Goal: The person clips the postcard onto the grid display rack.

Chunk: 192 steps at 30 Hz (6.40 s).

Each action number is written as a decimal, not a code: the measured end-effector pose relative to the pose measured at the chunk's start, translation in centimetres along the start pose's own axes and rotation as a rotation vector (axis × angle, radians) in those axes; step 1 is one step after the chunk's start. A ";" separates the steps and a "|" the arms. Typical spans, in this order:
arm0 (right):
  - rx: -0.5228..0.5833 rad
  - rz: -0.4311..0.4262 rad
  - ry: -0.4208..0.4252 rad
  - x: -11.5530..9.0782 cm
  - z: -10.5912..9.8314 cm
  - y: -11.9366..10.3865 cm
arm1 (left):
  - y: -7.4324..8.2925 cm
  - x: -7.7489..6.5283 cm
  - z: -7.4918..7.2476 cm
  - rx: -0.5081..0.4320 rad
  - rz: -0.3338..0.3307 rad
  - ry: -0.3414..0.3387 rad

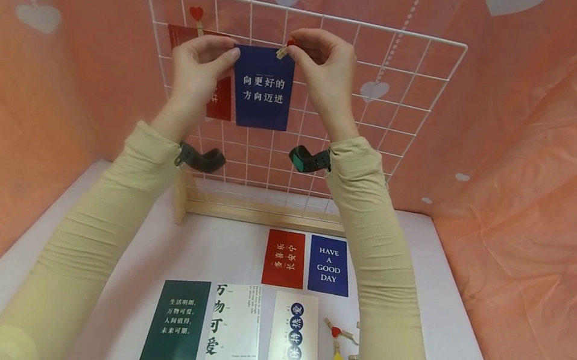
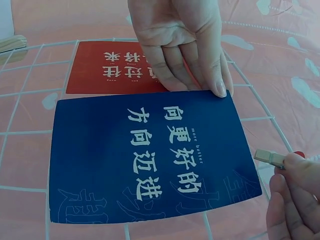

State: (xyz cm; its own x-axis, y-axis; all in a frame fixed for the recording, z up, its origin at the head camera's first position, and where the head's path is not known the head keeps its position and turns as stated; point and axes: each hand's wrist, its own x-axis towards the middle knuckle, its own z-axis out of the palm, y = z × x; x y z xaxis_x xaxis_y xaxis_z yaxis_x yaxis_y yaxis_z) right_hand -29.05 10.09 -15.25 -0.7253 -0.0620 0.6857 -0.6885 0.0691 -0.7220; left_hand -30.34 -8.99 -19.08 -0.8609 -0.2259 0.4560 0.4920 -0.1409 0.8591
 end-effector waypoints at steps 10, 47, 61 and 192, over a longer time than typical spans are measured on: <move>-0.029 -0.024 0.027 0.6 0.6 -0.2 | 0.0 0.1 0.2 0.054 0.059 0.015; -0.248 -0.065 0.089 1.3 1.7 -0.5 | 0.0 0.7 1.6 0.063 0.063 0.047; -0.296 -0.119 0.086 2.0 2.0 0.5 | -0.2 0.6 1.8 0.098 0.072 0.075; 0.308 0.181 0.006 -6.6 -3.3 6.3 | -2.6 -5.8 -2.7 -0.121 -0.114 -0.140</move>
State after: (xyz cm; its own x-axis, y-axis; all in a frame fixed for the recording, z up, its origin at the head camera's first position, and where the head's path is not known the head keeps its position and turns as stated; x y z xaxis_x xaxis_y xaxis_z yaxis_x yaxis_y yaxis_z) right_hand -28.60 14.21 -24.07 -0.8363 -0.0707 0.5437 -0.5177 -0.2249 -0.8255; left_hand -26.23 -9.92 -24.56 -0.9174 -0.0669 0.3923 0.3949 -0.2745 0.8767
